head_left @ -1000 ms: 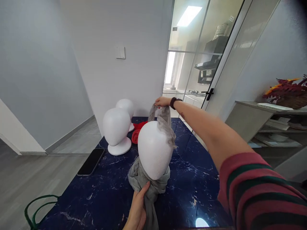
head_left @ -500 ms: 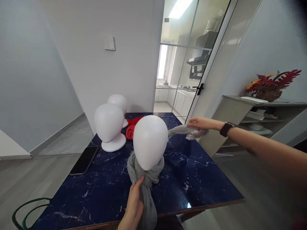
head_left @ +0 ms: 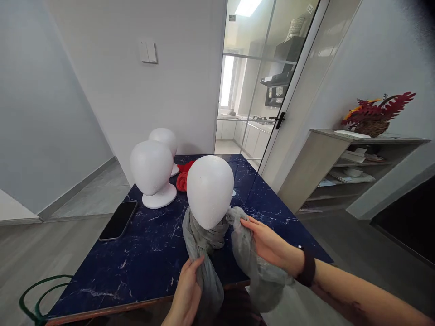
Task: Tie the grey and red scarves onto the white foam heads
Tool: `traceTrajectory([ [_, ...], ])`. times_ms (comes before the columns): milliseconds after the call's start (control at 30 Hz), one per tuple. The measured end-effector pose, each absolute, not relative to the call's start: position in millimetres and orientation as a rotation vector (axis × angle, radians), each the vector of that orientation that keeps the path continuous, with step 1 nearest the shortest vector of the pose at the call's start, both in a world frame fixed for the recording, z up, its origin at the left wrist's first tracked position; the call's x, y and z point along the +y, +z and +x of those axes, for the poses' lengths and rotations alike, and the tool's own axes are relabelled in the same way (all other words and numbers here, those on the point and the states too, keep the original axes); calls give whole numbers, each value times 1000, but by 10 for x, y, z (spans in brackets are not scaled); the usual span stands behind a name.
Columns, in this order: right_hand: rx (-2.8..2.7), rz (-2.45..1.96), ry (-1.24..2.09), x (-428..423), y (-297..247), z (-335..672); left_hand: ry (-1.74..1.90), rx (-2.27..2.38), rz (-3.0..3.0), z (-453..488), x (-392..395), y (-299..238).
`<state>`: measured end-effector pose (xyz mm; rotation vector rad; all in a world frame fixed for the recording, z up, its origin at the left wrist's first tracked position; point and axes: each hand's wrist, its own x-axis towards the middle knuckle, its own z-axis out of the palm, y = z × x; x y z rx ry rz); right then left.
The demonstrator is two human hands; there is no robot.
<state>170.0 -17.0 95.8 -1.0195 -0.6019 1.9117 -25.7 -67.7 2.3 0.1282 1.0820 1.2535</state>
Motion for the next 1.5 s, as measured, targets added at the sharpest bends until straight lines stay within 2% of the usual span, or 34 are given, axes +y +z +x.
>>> traceTrajectory([
  [167, -304, -902, 1954, -284, 685, 1288, 1083, 981, 106, -457, -752, 235],
  [333, -504, -764, 1748, -562, 510, 1130, 885, 747, 164, -671, -638, 342],
  [500, -379, -834, 1766, -578, 505, 1035, 789, 500, 306, -749, -581, 536],
  [667, -62, -913, 1975, -409, 461, 817, 990, 834, 652, -533, -626, 643],
  [867, -141, -802, 1936, -322, 403, 725, 1126, 1268, 1443, -461, -635, 571],
  [1000, -130, -769, 2022, -272, 495, 724, 1043, 1184, 1280, -460, -607, 527],
  [1167, -258, -751, 1931, -467, 604, 792, 1059, 1112, 1042, -436, -601, 533],
  [1333, -615, -780, 1846, -953, 554, 849, 1173, 1163, 1116, -469, -615, 579],
  [1500, -846, -872, 1893, -1037, 395, 832, 1068, 1201, 1181, -622, -583, 748],
])
